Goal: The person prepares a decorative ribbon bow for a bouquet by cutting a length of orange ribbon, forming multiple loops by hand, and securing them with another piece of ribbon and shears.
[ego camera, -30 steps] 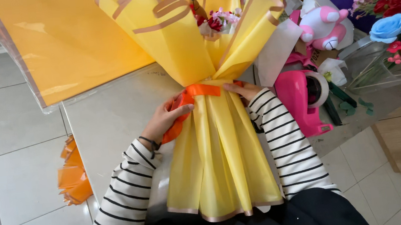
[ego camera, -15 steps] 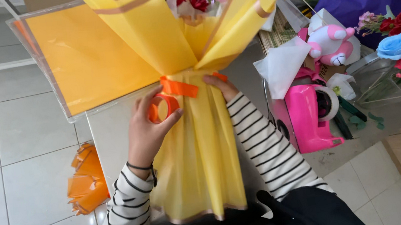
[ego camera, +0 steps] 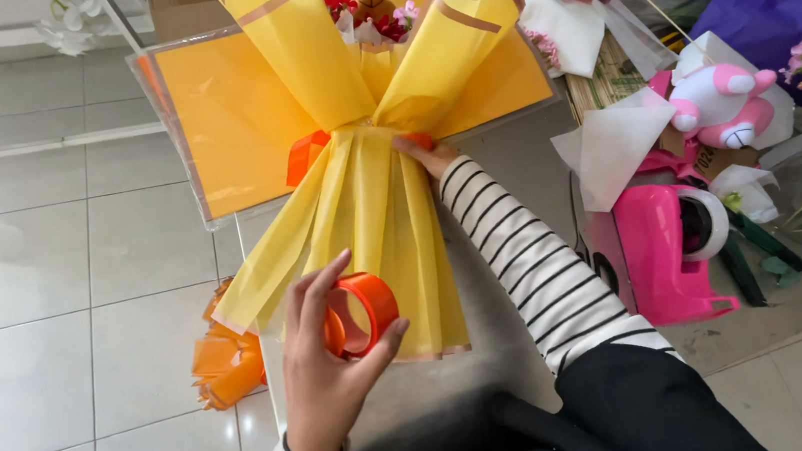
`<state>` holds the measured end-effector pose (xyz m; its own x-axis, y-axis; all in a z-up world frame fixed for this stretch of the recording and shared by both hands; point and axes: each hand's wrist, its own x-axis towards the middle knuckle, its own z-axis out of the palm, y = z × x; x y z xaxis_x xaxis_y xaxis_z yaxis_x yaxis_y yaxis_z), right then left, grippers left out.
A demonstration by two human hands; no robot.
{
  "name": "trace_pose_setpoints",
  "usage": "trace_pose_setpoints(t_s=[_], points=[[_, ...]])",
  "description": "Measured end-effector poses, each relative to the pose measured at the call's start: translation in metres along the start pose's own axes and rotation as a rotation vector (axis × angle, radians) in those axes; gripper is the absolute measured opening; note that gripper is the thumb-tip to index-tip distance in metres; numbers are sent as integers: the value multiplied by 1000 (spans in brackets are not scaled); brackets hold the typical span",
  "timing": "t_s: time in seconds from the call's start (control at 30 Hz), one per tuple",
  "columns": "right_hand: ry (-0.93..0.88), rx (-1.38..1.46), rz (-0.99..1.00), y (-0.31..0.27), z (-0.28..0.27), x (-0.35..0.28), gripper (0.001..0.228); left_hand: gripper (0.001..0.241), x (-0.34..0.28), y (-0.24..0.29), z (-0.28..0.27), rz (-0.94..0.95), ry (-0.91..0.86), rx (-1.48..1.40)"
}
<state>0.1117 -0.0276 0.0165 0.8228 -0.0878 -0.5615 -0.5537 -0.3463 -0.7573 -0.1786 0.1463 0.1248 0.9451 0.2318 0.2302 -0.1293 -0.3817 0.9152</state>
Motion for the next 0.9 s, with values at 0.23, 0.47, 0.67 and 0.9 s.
trace_pose_setpoints(t_s=[0.23, 0.47, 0.67, 0.9], points=[[-299, 187, -391, 90, -114, -51, 67, 58, -13, 14, 80, -600, -290, -773], [-609, 19, -766, 189, -183, -166, 90, 81, -26, 2, 200, -850, -573, -592], [-301, 68, -707, 259, -216, -159, 62, 93, -35, 37, 235, -442, -552, -234], [-391, 27, -840, 257, -266, -149, 56, 58, -60, 8, 273, 117, -405, -45]])
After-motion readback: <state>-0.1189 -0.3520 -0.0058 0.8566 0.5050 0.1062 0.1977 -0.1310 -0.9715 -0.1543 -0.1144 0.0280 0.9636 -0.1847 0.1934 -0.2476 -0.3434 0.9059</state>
